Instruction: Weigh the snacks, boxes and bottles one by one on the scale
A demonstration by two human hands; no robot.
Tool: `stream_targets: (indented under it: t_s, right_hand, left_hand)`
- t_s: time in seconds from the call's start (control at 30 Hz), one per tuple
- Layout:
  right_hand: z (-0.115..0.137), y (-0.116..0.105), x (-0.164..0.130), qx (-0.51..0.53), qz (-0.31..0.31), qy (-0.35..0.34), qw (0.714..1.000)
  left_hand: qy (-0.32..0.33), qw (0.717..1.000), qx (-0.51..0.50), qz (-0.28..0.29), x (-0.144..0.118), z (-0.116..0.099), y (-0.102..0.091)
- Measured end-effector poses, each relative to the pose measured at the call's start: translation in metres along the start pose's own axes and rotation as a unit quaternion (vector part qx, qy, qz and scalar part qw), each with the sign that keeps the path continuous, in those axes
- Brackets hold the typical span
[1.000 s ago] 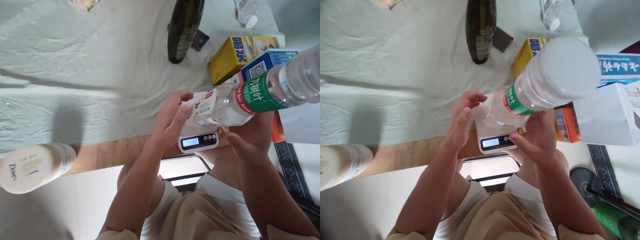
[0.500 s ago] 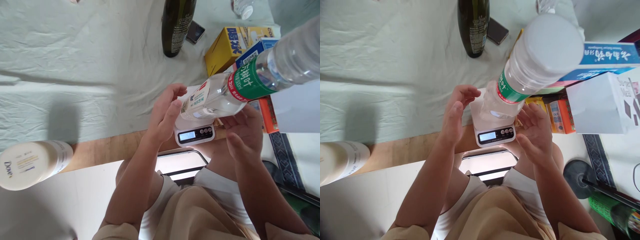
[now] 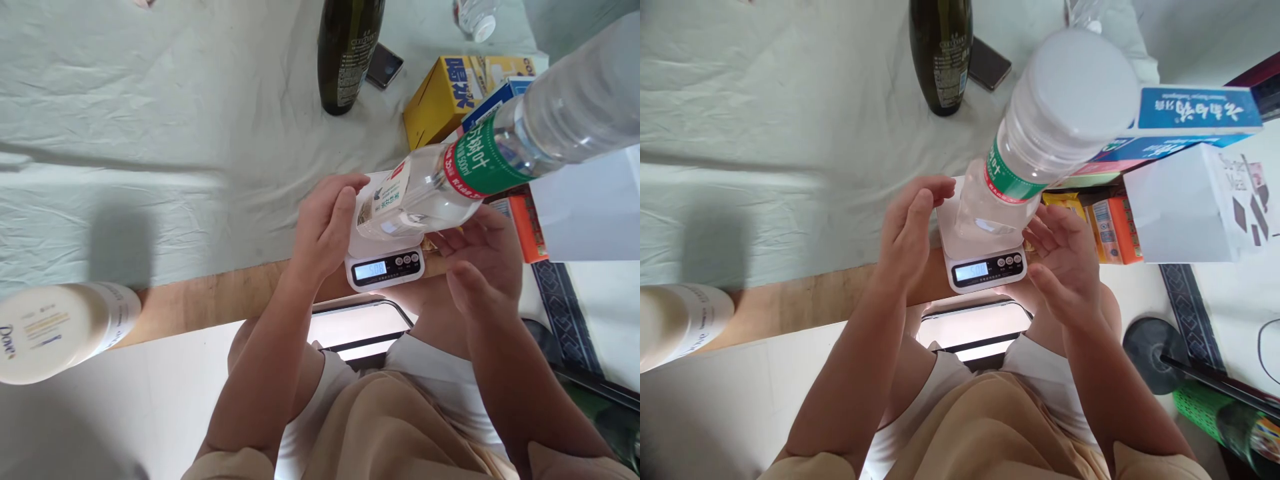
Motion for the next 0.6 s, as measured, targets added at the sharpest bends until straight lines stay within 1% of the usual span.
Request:
stream_targets:
  t_s: [0.13, 0.23, 0.3, 0.47, 0.6]
  right_hand:
    - [-0.001, 0.013, 0.009, -0.012, 0.028, -0.023, 0.999]
    - [-0.001, 0.024, 0.018, -0.032, 0.027, -0.063, 0.997]
    - [-0.001, 0.031, 0.024, -0.057, 0.026, -0.076, 0.995]
    - [0.004, 0.045, 0.038, -0.107, 0.016, -0.056, 0.993]
    - [0.008, 0.049, 0.043, -0.124, -0.009, -0.021, 0.992]
  left_hand:
    - [0.031, 0.999, 0.002, 0.037, -0.001, -0.007, 0.003]
    - [0.022, 0.998, 0.010, 0.053, -0.001, -0.008, 0.004]
    - [0.019, 0.998, 0.013, 0.058, -0.001, -0.008, 0.004]
    - [0.024, 0.998, 0.023, 0.059, 0.000, -0.006, 0.001]
    - [0.042, 0.996, 0.037, 0.071, 0.001, -0.009, -0.002]
Point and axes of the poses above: each hand's wrist, its own x-axis towards the middle knuckle, its own y-axis out of the palm, z = x × y, the point moved 4 cm from there along x, towards the middle knuckle, and after that the axes turned 4 degrees about x, right-handed, at the moved point
